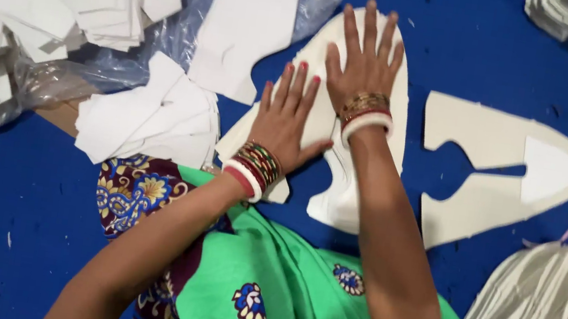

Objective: The person sorts and matches white shoe upper components on a blue floor surface.

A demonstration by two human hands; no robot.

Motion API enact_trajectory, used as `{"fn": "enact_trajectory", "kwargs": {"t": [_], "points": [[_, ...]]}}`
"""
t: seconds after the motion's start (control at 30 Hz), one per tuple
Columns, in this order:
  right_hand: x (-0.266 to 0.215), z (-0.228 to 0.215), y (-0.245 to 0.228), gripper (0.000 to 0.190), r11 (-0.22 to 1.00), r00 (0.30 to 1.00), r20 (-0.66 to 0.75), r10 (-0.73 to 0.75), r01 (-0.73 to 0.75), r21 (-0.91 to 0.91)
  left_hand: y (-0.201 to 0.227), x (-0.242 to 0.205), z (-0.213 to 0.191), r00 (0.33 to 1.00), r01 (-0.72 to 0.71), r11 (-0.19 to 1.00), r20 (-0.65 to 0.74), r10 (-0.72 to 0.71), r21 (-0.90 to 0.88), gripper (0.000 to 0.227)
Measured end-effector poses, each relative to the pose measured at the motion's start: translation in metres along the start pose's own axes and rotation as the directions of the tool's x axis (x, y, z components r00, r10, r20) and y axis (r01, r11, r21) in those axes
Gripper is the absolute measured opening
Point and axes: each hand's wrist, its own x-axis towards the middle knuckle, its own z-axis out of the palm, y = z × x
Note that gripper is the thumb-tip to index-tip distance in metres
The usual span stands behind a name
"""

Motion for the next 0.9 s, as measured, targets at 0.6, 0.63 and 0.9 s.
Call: {"fn": "enact_trajectory", "kwargs": {"t": [0.6,0.63,0.9], "points": [[-0.029,-0.010,-0.027,0.067,0.999,1.000,0.005,0.029,-0.029,0.020,-0.038,-0.032,0.012,0.991,0.100,0.856,-0.025,-0.130,-0.507,0.072],[-0.031,-0.004,-0.028,0.067,0.999,0.999,0.003,0.041,-0.041,0.023,-0.057,-0.021,0.008,0.993,0.094,0.858,-0.018,-0.120,-0.505,0.072],[-0.017,0.003,-0.014,0.068,0.995,0.997,0.058,0.048,-0.053,0.089,-0.100,0.054,-0.012,0.853,0.510,0.858,-0.168,-0.495,0.059,0.074]]}}
